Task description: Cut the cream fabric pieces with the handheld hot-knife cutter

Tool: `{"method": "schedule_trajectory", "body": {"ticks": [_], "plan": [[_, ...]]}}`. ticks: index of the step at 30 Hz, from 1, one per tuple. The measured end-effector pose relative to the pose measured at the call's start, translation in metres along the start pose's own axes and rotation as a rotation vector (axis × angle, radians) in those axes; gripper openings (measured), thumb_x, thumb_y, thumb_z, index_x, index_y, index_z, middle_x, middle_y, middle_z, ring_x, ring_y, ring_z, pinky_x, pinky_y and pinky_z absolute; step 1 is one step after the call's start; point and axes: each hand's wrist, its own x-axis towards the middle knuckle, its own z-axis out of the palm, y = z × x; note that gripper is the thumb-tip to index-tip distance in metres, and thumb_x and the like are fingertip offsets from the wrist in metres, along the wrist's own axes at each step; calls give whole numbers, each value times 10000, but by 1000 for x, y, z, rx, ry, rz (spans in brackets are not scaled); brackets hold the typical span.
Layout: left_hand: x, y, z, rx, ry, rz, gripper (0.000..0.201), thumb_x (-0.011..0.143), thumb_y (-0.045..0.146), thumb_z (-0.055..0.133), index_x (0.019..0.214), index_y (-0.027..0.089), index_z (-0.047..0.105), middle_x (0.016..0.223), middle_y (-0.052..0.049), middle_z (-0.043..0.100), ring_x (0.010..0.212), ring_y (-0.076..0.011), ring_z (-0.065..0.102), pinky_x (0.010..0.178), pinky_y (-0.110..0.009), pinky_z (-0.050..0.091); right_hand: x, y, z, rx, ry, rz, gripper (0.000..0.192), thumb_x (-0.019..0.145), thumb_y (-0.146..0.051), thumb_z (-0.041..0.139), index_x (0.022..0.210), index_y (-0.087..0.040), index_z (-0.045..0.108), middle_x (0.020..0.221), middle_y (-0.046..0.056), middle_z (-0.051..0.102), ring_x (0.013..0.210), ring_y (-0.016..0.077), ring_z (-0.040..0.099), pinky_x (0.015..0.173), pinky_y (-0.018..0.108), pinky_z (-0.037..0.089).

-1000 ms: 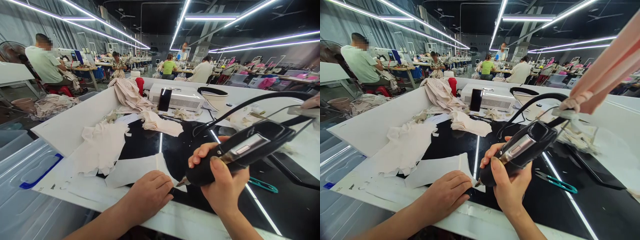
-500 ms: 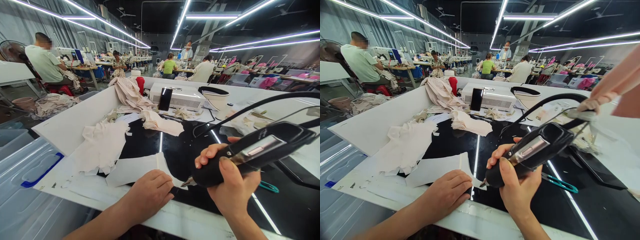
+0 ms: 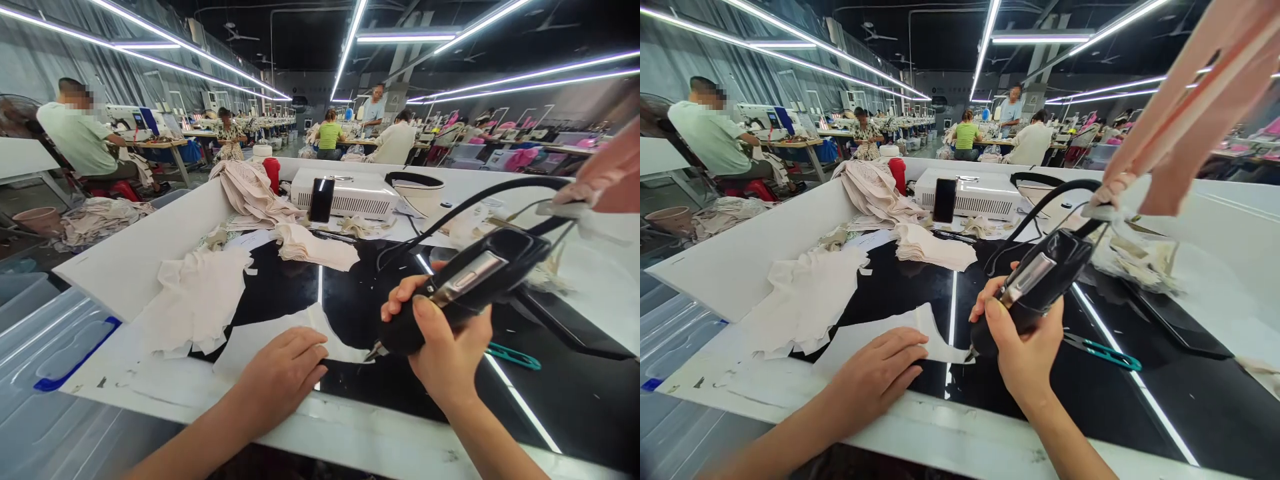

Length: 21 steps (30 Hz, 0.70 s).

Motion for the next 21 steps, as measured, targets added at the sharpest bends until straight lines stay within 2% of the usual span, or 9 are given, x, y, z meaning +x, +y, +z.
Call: {"method": "schedule_trajectory", "body": {"ticks": [5, 10, 14, 17, 21], "plan": [[-5, -13, -14, 43, -66, -22, 261, 1145, 164, 433, 1208, 175, 686, 1202, -71, 757, 1089, -207, 732, 997, -372, 643, 20, 15, -9, -36, 32, -33, 361, 894, -334, 863, 1136, -289, 599, 823, -62, 687, 619, 150, 642, 569, 309, 588], [-3, 4, -18, 51, -172, -51, 202, 1058, 103, 533, 1149, 194, 688, 1121, -59, 740, 1003, -224, 724, 874, -351, 639, 33, 23, -3, -89, 31, -26, 339, 858, -365, 878, 984, -275, 577, 833, -61, 699, 601, 148, 645, 580, 331, 601], [9, 8, -23, -99, -292, -158, 167, 1030, 126, 580, 998, 230, 706, 944, -3, 717, 800, -171, 711, 726, -272, 600, 37, 22, 4, -110, 28, -2, 355, 830, -379, 881, 999, -270, 588, 825, -60, 703, 588, 154, 662, 584, 345, 617], [30, 0, -29, -97, -346, -177, 195, 1040, 107, 591, 1076, 240, 729, 978, 10, 737, 852, -167, 739, 791, -272, 611, 38, 20, 7, -87, 17, -8, 351, 840, -366, 866, 1002, -274, 569, 799, -76, 679, 573, 150, 664, 569, 328, 615], [65, -16, -28, -93, -397, -21, 271, 1002, 98, 707, 1243, 213, 657, 1276, -50, 745, 1208, -228, 722, 1054, -384, 610, 37, 18, 10, -31, 3, 0, 338, 853, -355, 848, 1014, -278, 561, 783, -80, 655, 579, 146, 645, 543, 310, 600]]}}
